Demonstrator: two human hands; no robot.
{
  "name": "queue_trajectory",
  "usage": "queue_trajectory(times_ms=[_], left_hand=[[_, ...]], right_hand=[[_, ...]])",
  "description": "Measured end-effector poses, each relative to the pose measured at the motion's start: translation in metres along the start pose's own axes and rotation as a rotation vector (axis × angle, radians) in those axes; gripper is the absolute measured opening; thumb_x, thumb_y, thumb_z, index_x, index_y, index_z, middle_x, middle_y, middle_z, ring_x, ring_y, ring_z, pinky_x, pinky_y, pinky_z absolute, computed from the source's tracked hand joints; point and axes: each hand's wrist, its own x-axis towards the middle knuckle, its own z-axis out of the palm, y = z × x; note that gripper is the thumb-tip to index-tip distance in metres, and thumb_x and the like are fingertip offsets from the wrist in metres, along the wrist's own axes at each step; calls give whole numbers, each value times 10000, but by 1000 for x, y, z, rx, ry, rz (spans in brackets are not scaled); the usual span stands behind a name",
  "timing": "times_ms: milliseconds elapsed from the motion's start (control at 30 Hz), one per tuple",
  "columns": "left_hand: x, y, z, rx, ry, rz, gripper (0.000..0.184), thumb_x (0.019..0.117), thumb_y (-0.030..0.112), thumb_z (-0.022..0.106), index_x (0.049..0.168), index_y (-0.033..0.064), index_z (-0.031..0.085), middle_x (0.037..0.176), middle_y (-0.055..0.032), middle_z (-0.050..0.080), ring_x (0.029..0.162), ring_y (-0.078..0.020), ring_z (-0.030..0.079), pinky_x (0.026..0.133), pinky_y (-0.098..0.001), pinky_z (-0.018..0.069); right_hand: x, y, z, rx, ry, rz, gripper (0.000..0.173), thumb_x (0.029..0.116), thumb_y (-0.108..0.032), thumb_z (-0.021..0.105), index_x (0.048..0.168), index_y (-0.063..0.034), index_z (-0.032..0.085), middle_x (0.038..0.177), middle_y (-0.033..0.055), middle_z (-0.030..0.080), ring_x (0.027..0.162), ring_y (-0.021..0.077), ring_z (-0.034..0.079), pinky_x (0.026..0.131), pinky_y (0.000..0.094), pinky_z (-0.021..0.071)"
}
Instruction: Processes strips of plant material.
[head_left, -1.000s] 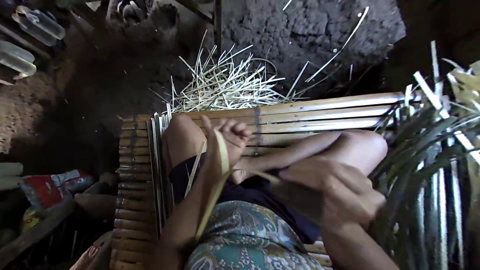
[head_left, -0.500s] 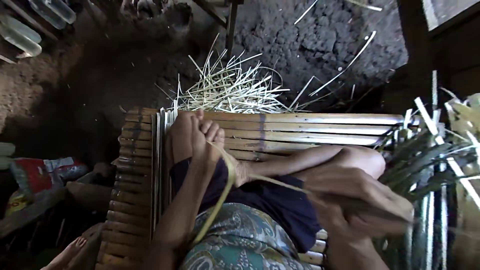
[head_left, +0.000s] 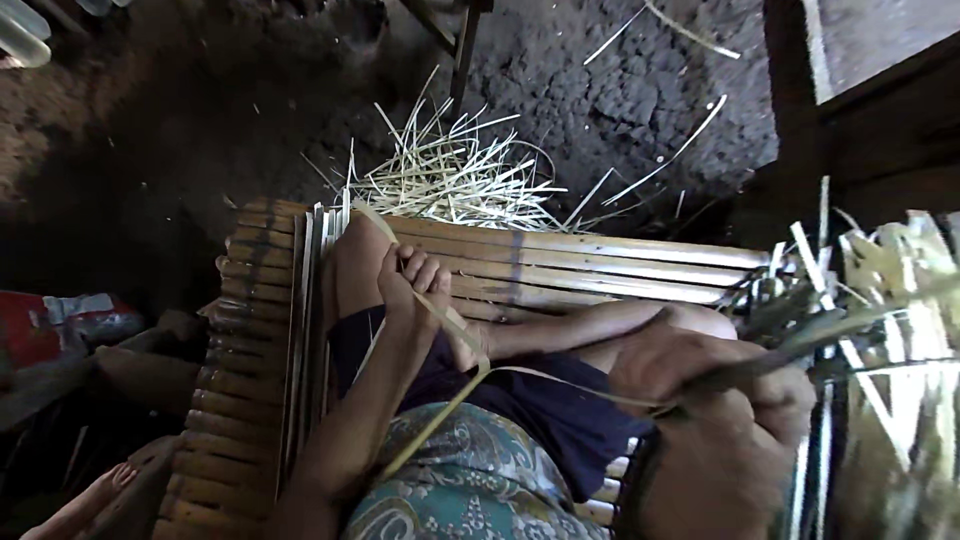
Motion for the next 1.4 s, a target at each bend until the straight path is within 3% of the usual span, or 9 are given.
queue_trajectory(times_ms=[133, 200, 533, 667, 867, 967, 1100, 1267, 1400], left_hand=[[-30, -24, 2, 428, -349, -226, 427, 1102, 491, 227, 1025, 283, 592, 662, 119, 564, 560, 15, 564, 558, -146, 502], [-42, -35, 4, 450, -456, -347, 438, 1102, 452, 253, 986, 234, 614, 703, 76, 568, 635, -41, 575, 624, -203, 510], [25, 2, 4, 47, 65, 60, 430, 1116, 289, 245, 789, 190, 507, 472, 114, 376, 362, 5, 346, 394, -133, 328], [-19, -19, -4, 410, -300, -224, 392, 1116, 448, 214, 1215, 289, 559, 741, 91, 589, 614, -11, 587, 603, -161, 515], [-53, -40, 2, 265, -224, -382, 518, 1112, 410, 214, 767, 220, 550, 598, 95, 495, 520, -19, 500, 539, -170, 469], [-41, -37, 4, 211, -52, -270, 625, 1084, 533, 88, 702, 230, 480, 492, 120, 416, 415, 8, 426, 452, -140, 394], [-15, -22, -12, 192, 147, -142, 445, 1110, 345, 190, 791, 231, 478, 550, 103, 415, 495, -47, 455, 554, -197, 440], [-48, -28, -14, 514, -418, -380, 420, 1101, 432, 281, 919, 251, 613, 758, 87, 616, 707, -25, 610, 687, -199, 531], [-59, -31, -9, 463, -220, -343, 500, 1117, 382, 193, 794, 210, 534, 632, 86, 513, 578, -22, 533, 578, -174, 485]], right_hand=[[19, 20, 2, -584, 206, -27, 425, 1030, -418, 591, 861, -36, 668, 699, 6, 630, 631, 13, 600, 582, 209, 511], [29, 28, -6, -653, 325, 15, 357, 1023, -358, 618, 902, -27, 673, 741, -28, 650, 656, -9, 619, 614, 206, 541], [-13, -14, 5, -107, -55, -56, 280, 1064, -402, 514, 944, -210, 679, 831, -122, 648, 764, -44, 603, 685, 135, 489], [12, 10, -7, -629, 148, 6, 438, 1040, -460, 557, 858, -72, 645, 693, -18, 604, 614, 8, 568, 564, 215, 482], [13, 29, 16, -374, 183, 301, 308, 1029, -430, 571, 864, -183, 653, 680, -151, 632, 569, -50, 589, 503, 173, 517], [-6, 30, 31, -81, -82, 284, 336, 1062, -383, 526, 907, -135, 692, 736, -119, 633, 652, -69, 580, 584, 126, 506], [-16, 2, 17, 342, -221, 169, 331, 1081, -371, 493, 903, -143, 655, 754, -104, 612, 709, -70, 568, 644, 105, 456], [6, 24, 7, -202, 166, 339, 326, 1010, -540, 555, 862, -284, 693, 682, -174, 631, 570, -42, 583, 522, 156, 514], [1, 35, 36, -274, 148, 317, 313, 1046, -413, 541, 862, -192, 665, 677, -134, 625, 572, -43, 578, 517, 166, 513]])
